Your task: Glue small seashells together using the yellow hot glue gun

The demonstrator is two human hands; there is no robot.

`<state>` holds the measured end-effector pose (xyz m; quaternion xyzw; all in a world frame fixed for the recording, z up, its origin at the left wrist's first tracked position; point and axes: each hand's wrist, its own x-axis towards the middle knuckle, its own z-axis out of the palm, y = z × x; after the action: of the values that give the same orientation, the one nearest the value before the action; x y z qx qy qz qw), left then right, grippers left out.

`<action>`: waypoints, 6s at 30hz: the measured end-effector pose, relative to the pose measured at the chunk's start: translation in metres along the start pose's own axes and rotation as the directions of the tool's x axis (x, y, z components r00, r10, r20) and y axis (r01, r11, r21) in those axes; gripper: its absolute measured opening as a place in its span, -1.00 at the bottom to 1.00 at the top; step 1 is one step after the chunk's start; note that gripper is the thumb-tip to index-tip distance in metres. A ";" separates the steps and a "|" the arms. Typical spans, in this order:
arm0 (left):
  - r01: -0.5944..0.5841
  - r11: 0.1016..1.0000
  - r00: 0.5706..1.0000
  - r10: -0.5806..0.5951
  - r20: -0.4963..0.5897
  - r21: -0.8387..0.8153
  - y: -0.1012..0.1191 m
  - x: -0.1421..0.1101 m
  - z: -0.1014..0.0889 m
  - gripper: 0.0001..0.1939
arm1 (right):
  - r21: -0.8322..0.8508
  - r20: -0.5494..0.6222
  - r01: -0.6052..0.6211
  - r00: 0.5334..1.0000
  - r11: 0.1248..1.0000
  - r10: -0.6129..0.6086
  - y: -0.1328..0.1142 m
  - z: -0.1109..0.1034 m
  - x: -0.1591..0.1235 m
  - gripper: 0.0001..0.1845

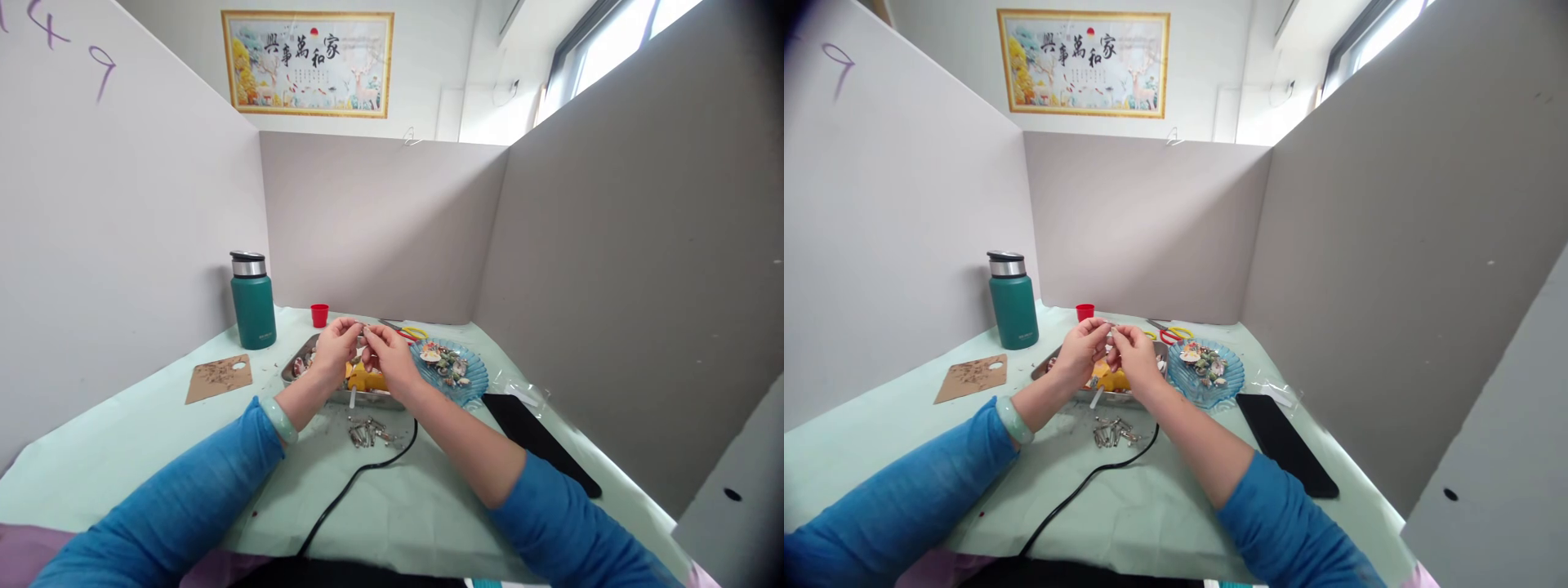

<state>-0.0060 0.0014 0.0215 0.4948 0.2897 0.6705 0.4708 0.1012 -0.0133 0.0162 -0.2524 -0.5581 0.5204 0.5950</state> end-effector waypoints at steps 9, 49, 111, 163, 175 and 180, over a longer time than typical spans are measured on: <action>-0.185 0.970 0.978 0.198 -0.072 0.157 -0.003 0.004 -0.003 -0.84 | 0.308 -0.043 -0.049 0.997 0.950 0.065 -0.002 -0.001 0.001 -0.68; -0.334 0.907 0.941 0.305 0.149 0.256 -0.004 -0.002 -0.002 -0.94 | 0.361 0.007 -0.085 0.996 0.929 0.088 -0.003 -0.005 0.002 -0.81; 0.539 0.841 0.806 -0.500 0.317 -0.044 -0.002 0.019 -0.019 -0.57 | 0.034 -0.188 0.051 0.981 0.998 -0.043 0.003 -0.020 0.011 -0.84; 0.005 0.924 0.959 -0.113 0.259 0.382 0.009 0.009 -0.014 -0.72 | -0.239 -0.147 0.134 0.974 0.962 -0.172 0.008 -0.024 0.009 -0.91; -0.018 0.905 0.938 -0.132 0.320 0.425 0.010 0.010 -0.014 -0.71 | -0.276 -0.071 0.208 0.969 0.938 -0.236 0.011 -0.027 0.009 -0.92; -0.047 0.906 0.945 -0.096 0.313 0.422 0.013 0.008 -0.013 -0.70 | -0.265 0.000 0.236 0.970 0.935 -0.244 0.011 -0.028 0.009 -0.89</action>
<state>-0.0232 0.0052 0.0312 0.6856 0.3524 0.4941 0.4021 0.1221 0.0065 0.0033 -0.2677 -0.6391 0.3609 0.6242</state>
